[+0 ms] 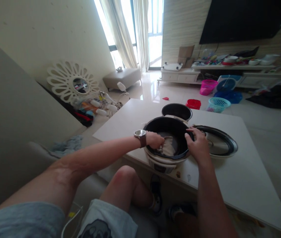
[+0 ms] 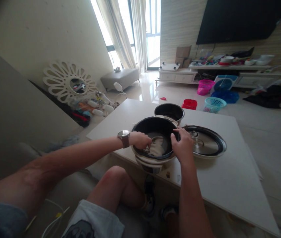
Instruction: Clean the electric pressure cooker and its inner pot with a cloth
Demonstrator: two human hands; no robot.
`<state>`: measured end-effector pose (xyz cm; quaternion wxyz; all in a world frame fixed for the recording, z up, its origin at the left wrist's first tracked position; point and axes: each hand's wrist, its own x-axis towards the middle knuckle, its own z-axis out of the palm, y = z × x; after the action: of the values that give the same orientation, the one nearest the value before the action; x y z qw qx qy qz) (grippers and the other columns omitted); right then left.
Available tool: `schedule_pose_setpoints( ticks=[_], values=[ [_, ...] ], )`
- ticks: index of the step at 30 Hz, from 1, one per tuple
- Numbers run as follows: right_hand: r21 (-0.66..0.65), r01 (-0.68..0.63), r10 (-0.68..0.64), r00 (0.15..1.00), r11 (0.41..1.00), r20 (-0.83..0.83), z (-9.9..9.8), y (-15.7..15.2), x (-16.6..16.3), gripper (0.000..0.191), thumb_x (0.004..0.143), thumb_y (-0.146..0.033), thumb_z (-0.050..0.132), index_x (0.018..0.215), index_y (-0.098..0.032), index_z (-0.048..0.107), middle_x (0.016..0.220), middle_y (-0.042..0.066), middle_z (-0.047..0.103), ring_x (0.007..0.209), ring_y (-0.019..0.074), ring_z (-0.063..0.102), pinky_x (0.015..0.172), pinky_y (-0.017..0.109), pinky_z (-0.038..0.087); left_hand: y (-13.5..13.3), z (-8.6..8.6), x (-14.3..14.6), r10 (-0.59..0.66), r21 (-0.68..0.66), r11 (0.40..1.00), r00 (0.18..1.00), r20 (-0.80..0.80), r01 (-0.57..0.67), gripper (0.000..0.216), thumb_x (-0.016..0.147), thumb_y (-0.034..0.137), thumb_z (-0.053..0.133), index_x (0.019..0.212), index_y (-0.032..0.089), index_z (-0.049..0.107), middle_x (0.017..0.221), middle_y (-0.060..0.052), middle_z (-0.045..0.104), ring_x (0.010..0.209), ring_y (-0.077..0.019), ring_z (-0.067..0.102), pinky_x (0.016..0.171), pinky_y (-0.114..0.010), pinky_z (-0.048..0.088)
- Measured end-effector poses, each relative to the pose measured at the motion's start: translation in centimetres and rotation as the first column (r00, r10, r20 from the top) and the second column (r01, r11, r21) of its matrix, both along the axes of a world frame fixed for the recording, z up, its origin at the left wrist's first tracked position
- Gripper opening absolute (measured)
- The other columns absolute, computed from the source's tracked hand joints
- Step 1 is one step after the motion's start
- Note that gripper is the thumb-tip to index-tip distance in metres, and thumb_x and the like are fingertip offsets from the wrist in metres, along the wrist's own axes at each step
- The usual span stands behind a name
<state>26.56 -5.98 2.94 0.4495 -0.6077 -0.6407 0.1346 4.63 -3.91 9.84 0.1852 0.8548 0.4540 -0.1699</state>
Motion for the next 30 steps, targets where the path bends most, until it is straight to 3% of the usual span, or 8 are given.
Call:
schedule_pose_setpoints(
  ticks=[3,6,11,16,19,23,26,30],
  values=[
    [0.02,-0.099,0.1,0.994,0.995,-0.051,1.0,-0.7,-0.1,0.035,0.093,-0.046,0.06,0.112,-0.022,0.075,0.14,0.016,0.073,0.137,0.0347,0.064,0.122,0.058,0.044,1.2,1.2,-1.7,-0.045,0.103,0.994,0.999,0.024,0.043,0.045,0.072,0.004,0.069,0.102,0.031,0.088,0.108,-0.01,0.084,0.1,-0.0329,0.079,0.091,-0.039,0.058],
    [-0.067,-0.342,0.336,0.937,0.937,-0.092,2.4,-1.8,-0.5,0.055,0.086,-0.051,0.075,0.133,-0.023,0.07,0.145,0.013,0.071,0.134,0.0329,0.067,0.118,0.052,0.049,2.2,2.4,-2.0,-0.131,0.081,0.99,0.966,0.225,0.115,0.058,0.071,-0.002,0.061,0.113,0.028,0.086,0.107,-0.006,0.085,0.096,-0.027,0.078,0.088,-0.032,0.057],
    [-0.197,-0.452,0.426,0.89,0.87,-0.161,3.3,-2.6,-1.5,0.078,0.07,-0.044,0.089,0.142,-0.022,0.065,0.122,0.007,0.08,0.107,0.0284,0.075,0.094,0.039,0.058,2.1,3.4,-1.5,-0.268,0.116,0.96,0.729,0.63,0.253,0.061,0.067,-0.005,0.055,0.115,0.019,0.084,0.11,-0.004,0.083,0.098,-0.0222,0.075,0.09,-0.028,0.056],
    [-0.301,-0.415,0.412,0.908,0.859,-0.074,2.9,-2.5,-2.3,0.03,0.073,-0.038,0.077,0.096,-0.017,0.079,0.082,0.003,0.077,0.078,0.024,0.071,0.07,0.031,0.051,1.4,2.8,-2.5,-0.277,0.314,0.948,0.627,0.728,0.055,0.043,0.073,0.004,0.064,0.108,0.021,0.082,0.106,-0.006,0.079,0.099,-0.0223,0.072,0.095,-0.033,0.057],
    [-0.252,-0.183,0.204,0.977,0.95,0.057,3.1,-2.5,-3.1,0.026,0.076,-0.039,0.069,0.087,-0.018,0.078,0.078,0.007,0.076,0.076,0.0266,0.07,0.071,0.034,0.049,1.6,1.3,-4.7,-0.147,0.349,0.894,0.55,0.822,-0.282,0.036,0.081,0.013,0.068,0.115,0.022,0.077,0.111,-0.007,0.076,0.105,-0.0233,0.071,0.103,-0.039,0.055],
    [-0.126,0.145,-0.115,0.968,0.981,0.221,4.2,-2.4,-4.9,0.038,0.084,-0.046,0.062,0.104,-0.018,0.077,0.101,0.017,0.079,0.091,0.0341,0.073,0.08,0.04,0.053,2.4,-2.4,-8.2,0.23,0.061,0.641,0.268,0.936,-0.765,0.027,0.081,0.012,0.066,0.105,0.021,0.074,0.107,-0.009,0.076,0.107,-0.0249,0.071,0.106,-0.043,0.054],
    [-0.154,0.077,-0.025,0.949,0.985,0.313,4.8,-1.7,-7.0,0.036,0.09,-0.042,0.057,0.113,-0.021,0.075,0.12,0.019,0.077,0.101,0.035,0.074,0.089,0.042,0.054,2.7,-5.9,-9.1,0.454,-0.325,0.544,-0.054,0.89,-0.774,0.02,0.08,0.017,0.067,0.099,0.017,0.073,0.104,-0.012,0.078,0.101,-0.0262,0.073,0.099,-0.043,0.056],
    [-0.34,-0.127,0.188,0.97,0.932,0.154,3.7,0.6,-10.3,0.036,0.091,-0.032,0.057,0.122,-0.025,0.072,0.116,0.013,0.08,0.11,0.0322,0.074,0.098,0.041,0.056,2.6,-9.5,-8.0,0.427,-0.517,0.489,-0.324,0.844,-0.703,0.025,0.079,0.02,0.069,0.103,0.017,0.075,0.117,-0.013,0.078,0.119,-0.0266,0.07,0.107,-0.042,0.052]
  ],
)
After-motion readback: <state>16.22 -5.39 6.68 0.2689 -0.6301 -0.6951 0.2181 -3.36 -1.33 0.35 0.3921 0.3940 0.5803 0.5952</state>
